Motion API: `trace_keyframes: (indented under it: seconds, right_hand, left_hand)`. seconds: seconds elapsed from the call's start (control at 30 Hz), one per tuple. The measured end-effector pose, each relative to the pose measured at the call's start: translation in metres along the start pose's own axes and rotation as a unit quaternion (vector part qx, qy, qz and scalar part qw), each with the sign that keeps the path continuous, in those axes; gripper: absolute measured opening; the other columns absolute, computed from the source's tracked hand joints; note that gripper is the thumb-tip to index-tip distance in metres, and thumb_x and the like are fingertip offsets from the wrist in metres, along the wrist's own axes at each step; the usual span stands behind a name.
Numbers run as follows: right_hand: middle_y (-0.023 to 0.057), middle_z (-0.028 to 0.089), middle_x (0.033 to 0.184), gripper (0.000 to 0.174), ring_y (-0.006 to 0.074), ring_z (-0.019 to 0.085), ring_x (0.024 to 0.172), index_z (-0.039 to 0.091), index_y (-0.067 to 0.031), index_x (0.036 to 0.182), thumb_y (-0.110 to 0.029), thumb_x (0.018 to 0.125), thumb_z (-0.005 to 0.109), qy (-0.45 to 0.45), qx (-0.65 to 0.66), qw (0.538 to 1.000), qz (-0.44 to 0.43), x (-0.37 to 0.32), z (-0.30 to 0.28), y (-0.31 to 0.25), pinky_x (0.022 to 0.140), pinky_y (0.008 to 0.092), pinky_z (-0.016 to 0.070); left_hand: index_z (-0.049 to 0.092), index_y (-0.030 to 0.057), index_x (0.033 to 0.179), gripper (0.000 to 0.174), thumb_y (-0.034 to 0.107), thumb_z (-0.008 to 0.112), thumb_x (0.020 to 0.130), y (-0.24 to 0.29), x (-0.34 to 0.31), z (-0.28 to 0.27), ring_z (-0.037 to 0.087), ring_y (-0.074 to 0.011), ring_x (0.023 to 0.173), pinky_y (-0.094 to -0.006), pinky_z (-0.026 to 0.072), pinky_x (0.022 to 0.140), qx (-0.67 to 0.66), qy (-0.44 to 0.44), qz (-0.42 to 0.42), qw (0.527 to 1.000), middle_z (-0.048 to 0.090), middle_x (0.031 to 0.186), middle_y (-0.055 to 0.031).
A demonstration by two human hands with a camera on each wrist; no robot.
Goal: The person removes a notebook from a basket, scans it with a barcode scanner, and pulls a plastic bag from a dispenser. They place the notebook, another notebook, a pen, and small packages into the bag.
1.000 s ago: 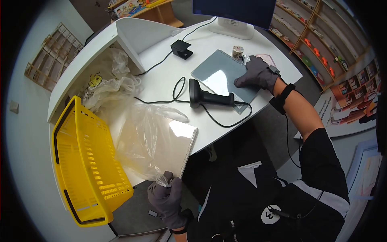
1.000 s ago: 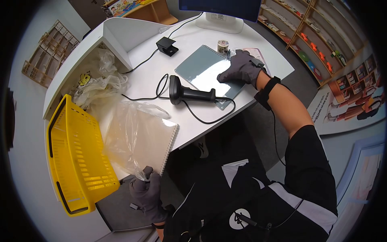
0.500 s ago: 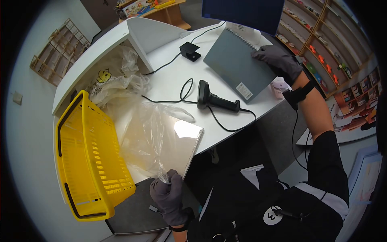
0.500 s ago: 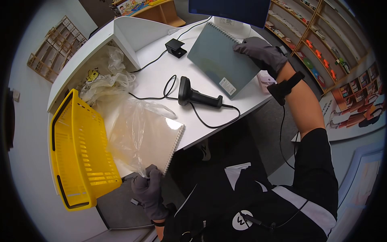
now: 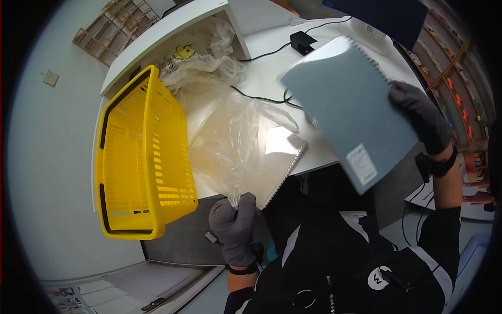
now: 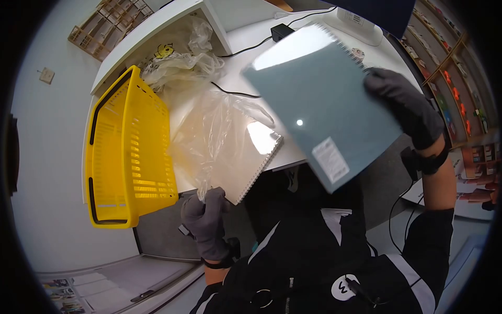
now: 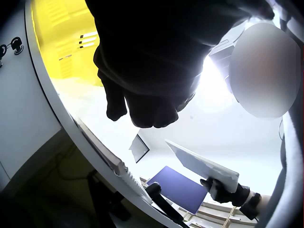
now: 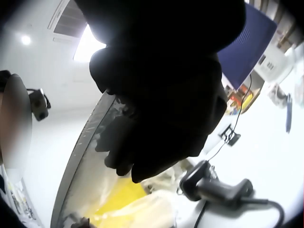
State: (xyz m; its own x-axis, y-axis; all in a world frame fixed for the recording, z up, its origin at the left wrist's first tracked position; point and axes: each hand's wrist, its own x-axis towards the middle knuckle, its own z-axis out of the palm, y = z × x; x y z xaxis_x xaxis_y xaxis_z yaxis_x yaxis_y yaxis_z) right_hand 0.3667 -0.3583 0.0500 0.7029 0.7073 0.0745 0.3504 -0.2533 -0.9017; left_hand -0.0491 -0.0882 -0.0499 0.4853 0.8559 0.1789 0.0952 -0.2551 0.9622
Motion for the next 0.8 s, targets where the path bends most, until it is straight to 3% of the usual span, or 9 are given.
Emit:
trace_keyframes:
  seconds: [0.07,0.13,0.23,0.33,0.4,0.47,0.57,0.7,0.8]
  right_hand:
    - [0.0170,0.076,0.131,0.065,0.0216,0.076,0.112,0.070,0.0026,0.154,-0.045,0.111,0.077,-0.159,-0.037,0.969,0.187,0.020,0.038,-0.040,0.104,0.0314,0.0598]
    - [0.0129,0.076,0.123,0.060,0.0192,0.074,0.106,0.076,0.0031,0.142,-0.047,0.109,0.078,-0.277,-0.079,0.925,0.248,0.033,0.072,-0.053,0.099,0.0292,0.0579]
    - [0.0093,0.077,0.117,0.065,0.0176,0.073,0.102,0.079,0.0047,0.132,-0.055,0.105,0.080,-0.405,-0.138,0.894,0.129,0.050,0.112,-0.019,0.094,0.0303,0.0578]
    - [0.0090,0.079,0.112,0.059,0.0191,0.075,0.103,0.080,0.0003,0.130,-0.053,0.105,0.076,-0.415,-0.108,0.889,0.163,0.058,0.160,-0.024,0.096,0.0345,0.0587]
    - [0.0088,0.080,0.109,0.056,0.0199,0.076,0.103,0.081,-0.0018,0.130,-0.052,0.105,0.074,-0.420,-0.094,0.885,0.179,0.071,0.190,0.003,0.098,0.0366,0.0592]
    - [0.0148,0.082,0.112,0.058,0.0238,0.078,0.107,0.081,-0.0017,0.133,-0.052,0.106,0.071,-0.438,-0.008,0.898,-0.025,0.099,0.221,0.046,0.099,0.0395,0.0593]
    - [0.0207,0.082,0.112,0.060,0.0303,0.079,0.107,0.081,0.0007,0.130,-0.053,0.105,0.069,-0.383,-0.143,0.913,-0.013,0.119,0.250,-0.002,0.098,0.0427,0.0599]
    - [0.0258,0.082,0.114,0.061,0.0388,0.079,0.103,0.081,0.0025,0.124,-0.053,0.101,0.071,-0.321,-0.185,0.929,-0.025,0.136,0.280,-0.019,0.095,0.0464,0.0613]
    - [0.0248,0.082,0.117,0.061,0.0400,0.079,0.105,0.080,0.0033,0.125,-0.051,0.098,0.074,-0.277,-0.178,0.944,-0.003,0.115,0.280,-0.044,0.095,0.0469,0.0620]
  left_hand:
    - [0.083,-0.0014,0.092,0.014,0.006,0.078,0.103,0.002,0.002,0.002,0.070,-0.0132,0.060,-0.0285,0.0520,0.058,0.013,-0.002,-0.006,1.000,0.074,0.069,-0.0074]
    - [0.083,-0.0020,0.092,0.016,0.007,0.077,0.104,0.004,0.002,0.004,0.069,-0.0126,0.060,-0.0282,0.0521,0.058,-0.031,0.018,-0.001,0.999,0.074,0.069,-0.0069]
    - [0.083,-0.0021,0.092,0.015,0.007,0.078,0.104,0.006,0.000,0.005,0.068,-0.0124,0.060,-0.0287,0.0521,0.058,-0.053,0.020,0.010,0.998,0.074,0.070,-0.0062]
    - [0.083,-0.0018,0.092,0.013,0.007,0.080,0.102,0.006,0.002,0.002,0.068,-0.0127,0.059,-0.0300,0.0520,0.058,-0.056,0.006,0.025,0.998,0.075,0.071,-0.0054]
    - [0.082,0.0006,0.089,0.011,0.007,0.084,0.098,0.003,0.008,-0.002,0.068,-0.0161,0.058,-0.0325,0.0516,0.058,0.032,-0.084,0.142,0.986,0.073,0.070,-0.0054]
    - [0.081,0.0018,0.087,0.011,0.007,0.086,0.096,0.002,0.011,-0.005,0.068,-0.0178,0.057,-0.0338,0.0514,0.058,0.077,-0.126,0.201,0.968,0.073,0.069,-0.0054]
    - [0.074,0.0117,0.075,0.025,0.014,0.096,0.086,0.009,0.011,-0.011,0.070,-0.0325,0.058,-0.0415,0.0548,0.059,0.143,-0.160,0.285,0.934,0.069,0.065,-0.0082]
    - [0.074,0.0095,0.076,0.022,0.007,0.095,0.084,0.023,-0.003,-0.012,0.069,-0.0297,0.059,-0.0390,0.0532,0.059,0.126,-0.206,0.177,0.954,0.070,0.065,-0.0074]
    - [0.073,0.0099,0.075,0.025,0.008,0.097,0.081,0.011,-0.014,-0.009,0.070,-0.0297,0.059,-0.0395,0.0542,0.060,0.224,-0.212,0.181,0.934,0.070,0.066,-0.0070]
